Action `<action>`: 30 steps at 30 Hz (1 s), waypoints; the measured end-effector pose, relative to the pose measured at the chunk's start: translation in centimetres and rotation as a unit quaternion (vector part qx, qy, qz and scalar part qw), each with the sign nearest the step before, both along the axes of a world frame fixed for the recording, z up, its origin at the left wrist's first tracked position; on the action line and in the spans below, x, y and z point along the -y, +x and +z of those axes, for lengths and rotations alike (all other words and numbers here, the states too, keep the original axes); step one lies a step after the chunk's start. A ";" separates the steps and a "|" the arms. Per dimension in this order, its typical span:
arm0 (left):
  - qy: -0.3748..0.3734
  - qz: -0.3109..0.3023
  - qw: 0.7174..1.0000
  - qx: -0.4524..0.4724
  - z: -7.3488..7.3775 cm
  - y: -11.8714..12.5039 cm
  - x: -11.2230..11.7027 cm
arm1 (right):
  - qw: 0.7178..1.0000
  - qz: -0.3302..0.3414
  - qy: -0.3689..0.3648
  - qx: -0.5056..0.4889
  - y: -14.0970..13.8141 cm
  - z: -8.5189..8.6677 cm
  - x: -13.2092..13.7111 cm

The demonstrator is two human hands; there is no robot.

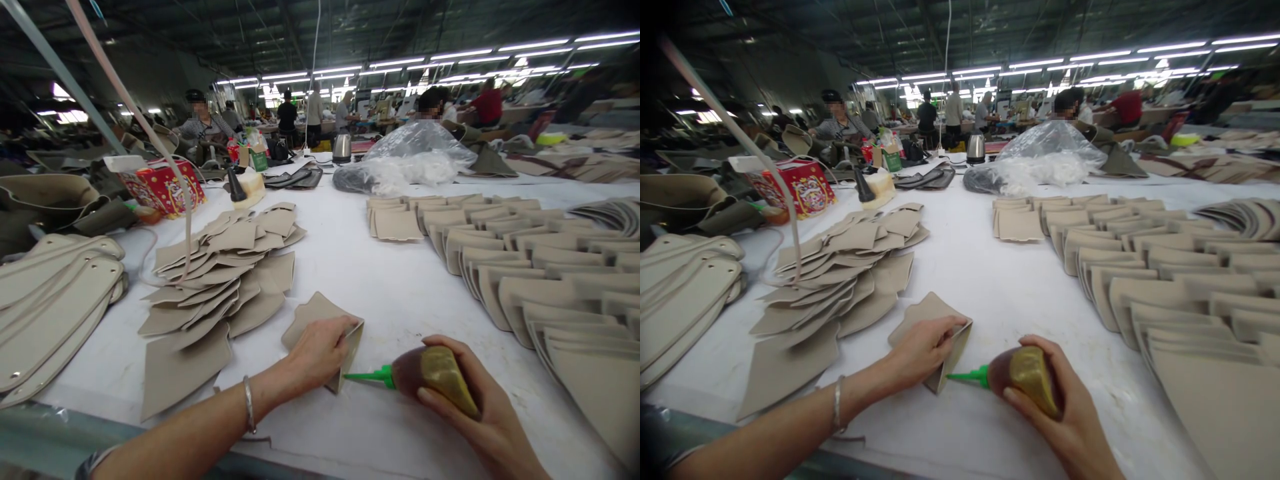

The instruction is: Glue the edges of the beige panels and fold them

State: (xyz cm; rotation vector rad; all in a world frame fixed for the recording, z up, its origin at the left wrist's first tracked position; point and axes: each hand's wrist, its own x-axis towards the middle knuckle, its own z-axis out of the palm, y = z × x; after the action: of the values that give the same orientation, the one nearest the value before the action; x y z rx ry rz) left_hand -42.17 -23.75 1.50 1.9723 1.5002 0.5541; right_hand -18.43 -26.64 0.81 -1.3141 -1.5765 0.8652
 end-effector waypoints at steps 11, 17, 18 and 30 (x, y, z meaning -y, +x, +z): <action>-0.008 -0.003 1.000 -0.008 0.2 0.0 0.0 | 0.999 0.015 0.035 0.034 0.6 -1.1 -0.7; -0.011 -0.010 1.000 -0.001 0.2 0.3 -0.3 | 0.991 -0.009 0.102 0.090 2.7 -1.6 -4.1; -0.014 -0.009 1.000 -0.001 0.2 0.3 -0.3 | 0.990 -0.012 0.103 0.092 2.8 -1.6 -4.3; -0.033 0.029 0.999 -0.027 0.2 -0.3 -0.4 | 0.936 -0.037 -0.161 -0.312 2.8 -1.4 -4.0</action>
State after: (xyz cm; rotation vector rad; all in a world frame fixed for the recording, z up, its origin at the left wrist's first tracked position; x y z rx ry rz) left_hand -42.52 -23.32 1.65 1.9119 1.5924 0.4724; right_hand -15.58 -22.66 -0.59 -1.1451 -0.9066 1.3732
